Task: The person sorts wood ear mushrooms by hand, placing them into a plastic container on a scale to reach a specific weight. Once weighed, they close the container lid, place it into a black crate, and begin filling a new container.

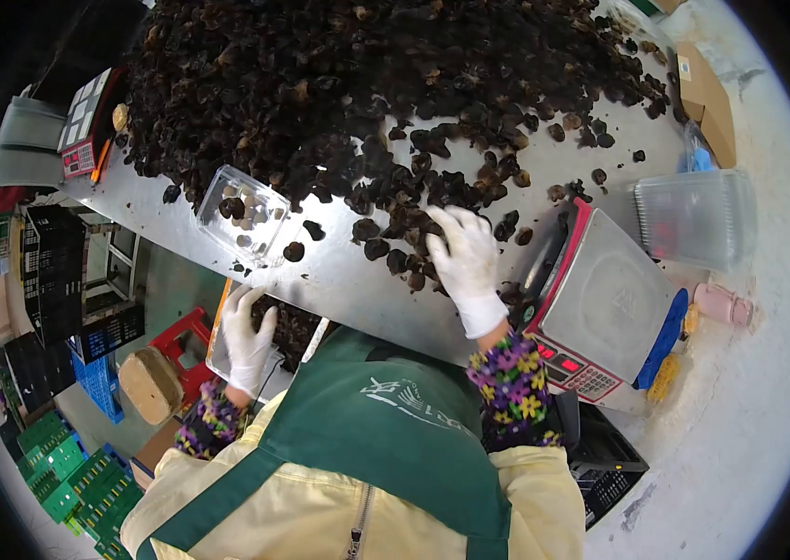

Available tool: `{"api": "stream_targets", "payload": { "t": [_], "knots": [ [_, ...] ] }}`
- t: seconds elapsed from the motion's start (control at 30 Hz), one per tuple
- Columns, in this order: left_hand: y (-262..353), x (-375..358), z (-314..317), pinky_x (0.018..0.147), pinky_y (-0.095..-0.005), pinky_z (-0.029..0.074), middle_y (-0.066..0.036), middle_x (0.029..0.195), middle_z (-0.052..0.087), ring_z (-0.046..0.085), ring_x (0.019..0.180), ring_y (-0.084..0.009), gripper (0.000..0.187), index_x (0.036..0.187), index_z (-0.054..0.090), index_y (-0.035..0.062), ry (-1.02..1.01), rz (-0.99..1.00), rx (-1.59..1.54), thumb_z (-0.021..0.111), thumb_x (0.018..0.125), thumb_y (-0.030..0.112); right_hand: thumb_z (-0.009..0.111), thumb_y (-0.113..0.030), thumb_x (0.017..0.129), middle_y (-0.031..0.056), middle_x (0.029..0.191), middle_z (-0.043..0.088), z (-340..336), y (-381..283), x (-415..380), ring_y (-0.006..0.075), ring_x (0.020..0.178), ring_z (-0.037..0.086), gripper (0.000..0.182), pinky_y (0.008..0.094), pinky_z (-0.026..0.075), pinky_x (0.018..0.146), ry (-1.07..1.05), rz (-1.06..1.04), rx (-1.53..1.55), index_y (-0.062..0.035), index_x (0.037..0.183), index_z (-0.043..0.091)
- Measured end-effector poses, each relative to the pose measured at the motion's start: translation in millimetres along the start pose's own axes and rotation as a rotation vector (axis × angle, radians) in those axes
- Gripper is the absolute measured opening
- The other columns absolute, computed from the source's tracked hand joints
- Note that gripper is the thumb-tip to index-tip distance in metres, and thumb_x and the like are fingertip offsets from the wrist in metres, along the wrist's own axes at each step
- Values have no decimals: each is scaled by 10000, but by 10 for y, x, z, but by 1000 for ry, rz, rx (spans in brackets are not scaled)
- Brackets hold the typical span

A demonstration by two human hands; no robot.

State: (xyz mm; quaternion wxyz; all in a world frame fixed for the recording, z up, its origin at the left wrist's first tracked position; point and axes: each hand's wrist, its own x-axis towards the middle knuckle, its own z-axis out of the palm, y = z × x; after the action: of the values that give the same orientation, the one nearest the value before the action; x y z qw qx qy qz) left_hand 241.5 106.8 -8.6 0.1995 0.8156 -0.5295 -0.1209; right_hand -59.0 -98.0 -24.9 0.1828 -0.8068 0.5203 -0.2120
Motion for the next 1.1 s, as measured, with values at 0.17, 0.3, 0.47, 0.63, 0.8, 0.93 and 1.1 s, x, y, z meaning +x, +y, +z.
{"api": "stream_targets", "payload": {
  "t": [0.17, 0.3, 0.47, 0.63, 0.8, 0.93, 1.1],
  "knots": [
    [956, 991, 633, 979, -464, 459, -214, 1278, 569, 573, 1131, -397, 450, 1244, 620, 126, 111, 301, -242, 729, 808, 138, 792, -335, 754, 104, 1430, 478, 393, -310, 403, 331, 1340, 415, 757, 530, 357, 1092, -153, 1, -302, -256, 1431, 461],
    [1287, 1599, 1205, 935, -457, 431, -113, 1139, 615, 561, 1108, -311, 377, 1177, 630, 168, 124, 309, -24, 717, 819, 250, 782, -264, 742, 51, 1264, 563, 543, -55, 303, 276, 1256, 476, 494, 507, 356, 1081, -45, 33, -300, -207, 1206, 625],
    [1128, 1188, 1293, 906, -446, 407, -18, 920, 629, 599, 945, -254, 132, 931, 674, 186, 53, 428, -10, 704, 815, 239, 718, -169, 750, 7, 1007, 624, 277, 98, -125, 244, 1055, 560, 205, 456, 380, 1012, 131, 41, -289, -187, 950, 676],
    [1080, 992, 1117, 940, -468, 382, -37, 1043, 619, 563, 1035, -259, 289, 1077, 654, 182, 170, 354, -19, 720, 809, 268, 714, -190, 786, -10, 1121, 597, 127, 252, -481, 239, 1186, 521, 242, 530, 318, 1106, 107, 176, -307, -218, 1023, 673],
    [1304, 1417, 1269, 902, -459, 416, -31, 1014, 643, 582, 1002, -250, 280, 1070, 676, 176, 127, 364, 27, 707, 823, 304, 696, -210, 799, 26, 1196, 588, 96, 192, -538, 271, 1225, 506, 318, 555, 307, 1109, 124, 223, -312, -208, 1117, 674],
    [1279, 1477, 1349, 853, -442, 448, -80, 917, 668, 609, 935, -265, 206, 977, 715, 144, -54, 356, 78, 726, 824, 282, 690, -213, 804, 51, 1217, 584, 61, 119, -488, 289, 1228, 504, 338, 562, 311, 1103, 159, 200, -253, -207, 1142, 675],
    [1037, 1289, 1037, 746, -255, 514, -44, 947, 666, 644, 819, -110, 164, 1104, 622, 11, -296, -46, -943, 610, 943, 43, 684, -199, 815, 38, 1163, 611, 1, -4, -348, 267, 1162, 537, 275, 540, 342, 1079, 162, 160, -149, -197, 1091, 690]
  ]
}}
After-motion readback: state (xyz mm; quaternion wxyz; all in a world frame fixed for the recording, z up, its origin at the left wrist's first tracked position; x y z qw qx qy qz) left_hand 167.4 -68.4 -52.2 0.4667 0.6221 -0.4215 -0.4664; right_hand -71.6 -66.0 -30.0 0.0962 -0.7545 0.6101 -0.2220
